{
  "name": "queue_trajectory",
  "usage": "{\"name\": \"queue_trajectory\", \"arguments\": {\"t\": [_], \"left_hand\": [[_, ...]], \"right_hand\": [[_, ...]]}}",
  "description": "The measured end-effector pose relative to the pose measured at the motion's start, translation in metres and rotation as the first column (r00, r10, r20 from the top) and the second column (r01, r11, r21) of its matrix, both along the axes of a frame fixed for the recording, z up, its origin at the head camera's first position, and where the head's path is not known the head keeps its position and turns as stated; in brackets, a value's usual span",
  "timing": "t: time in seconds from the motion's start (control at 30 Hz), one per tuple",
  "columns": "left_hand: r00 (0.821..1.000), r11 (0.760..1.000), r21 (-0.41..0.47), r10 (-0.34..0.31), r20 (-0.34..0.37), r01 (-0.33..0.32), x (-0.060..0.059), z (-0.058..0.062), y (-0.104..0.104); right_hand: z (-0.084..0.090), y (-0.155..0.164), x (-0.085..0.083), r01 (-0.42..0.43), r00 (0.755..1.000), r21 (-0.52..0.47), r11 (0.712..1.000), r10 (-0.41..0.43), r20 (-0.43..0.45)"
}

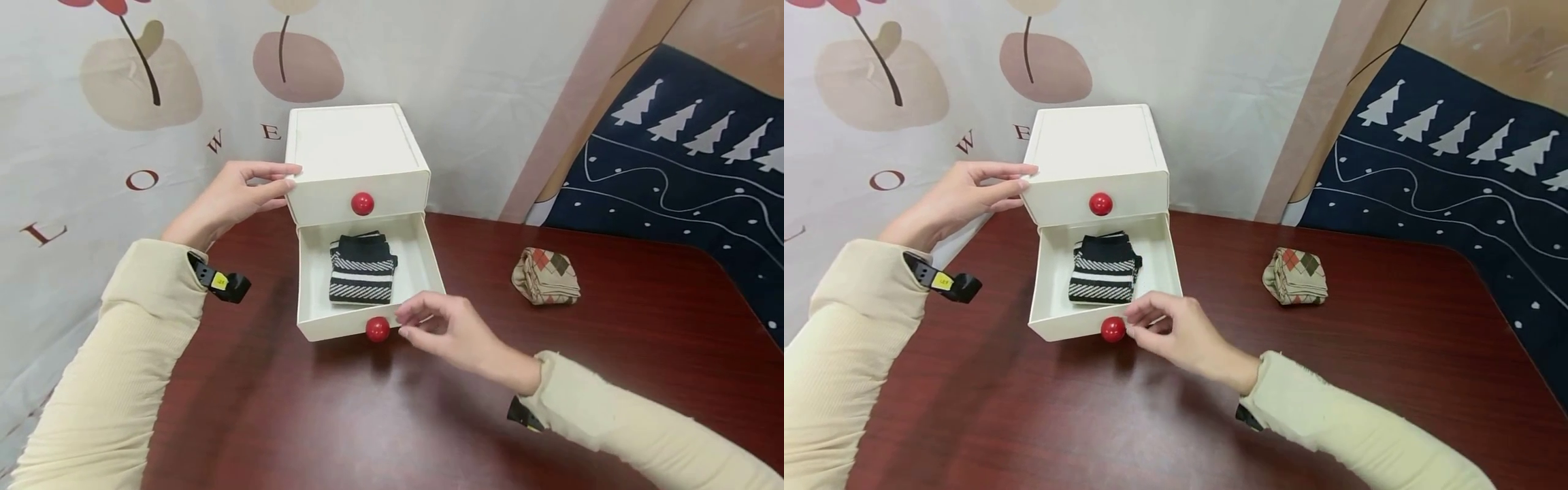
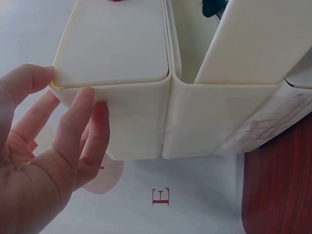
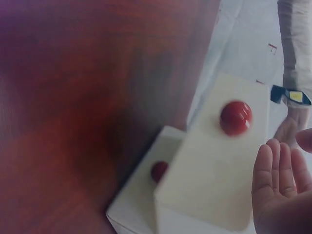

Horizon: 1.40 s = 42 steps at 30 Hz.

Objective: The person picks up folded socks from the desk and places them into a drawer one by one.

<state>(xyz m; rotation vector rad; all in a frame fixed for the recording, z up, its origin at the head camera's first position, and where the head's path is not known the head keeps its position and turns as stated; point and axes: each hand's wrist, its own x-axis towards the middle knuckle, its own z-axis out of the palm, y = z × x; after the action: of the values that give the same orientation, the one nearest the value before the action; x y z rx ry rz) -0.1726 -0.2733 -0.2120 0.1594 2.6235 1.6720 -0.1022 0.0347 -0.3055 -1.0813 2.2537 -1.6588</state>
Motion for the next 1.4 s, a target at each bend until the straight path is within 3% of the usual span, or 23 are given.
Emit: {"name": "queue_trajectory", "arguments": {"t": [0.23, 0.33, 0.53, 0.77, 1.07, 1.4], "left_hand": [[1.0, 1.0, 0.009, 0.003, 0.004, -0.003, 0.002, 0.001, -0.001], [1.0, 1.0, 0.0, 0.009, 0.008, -0.009, 0.002, 0.001, 0.0], [1.0, 1.0, 0.012, 0.008, 0.001, -0.008, 0.002, 0.0, 0.0], [1.0, 1.0, 0.015, 0.001, -0.004, -0.001, 0.003, 0.0, 0.0], [1.0, 1.0, 0.011, 0.002, 0.006, -0.002, 0.003, 0.001, 0.0], [1.0, 1.0, 0.005, 0.006, 0.013, -0.006, 0.004, 0.003, 0.001]], "right_hand": [[-0.032, -0.011, 0.011, -0.009, 0.989, -0.06, 0.998, 0.0, -0.147], [-0.041, -0.014, 0.014, -0.003, 0.986, -0.109, 0.994, -0.016, -0.166], [-0.049, -0.019, 0.021, 0.033, 0.999, -0.162, 0.986, -0.033, 0.001], [-0.055, -0.027, 0.023, 0.081, 0.979, -0.223, 0.972, -0.035, 0.202], [-0.056, -0.035, 0.02, 0.191, 0.969, -0.246, 0.95, -0.144, 0.199], [-0.045, -0.041, 0.001, 0.217, 0.971, -0.239, 0.946, -0.184, 0.153]]}}
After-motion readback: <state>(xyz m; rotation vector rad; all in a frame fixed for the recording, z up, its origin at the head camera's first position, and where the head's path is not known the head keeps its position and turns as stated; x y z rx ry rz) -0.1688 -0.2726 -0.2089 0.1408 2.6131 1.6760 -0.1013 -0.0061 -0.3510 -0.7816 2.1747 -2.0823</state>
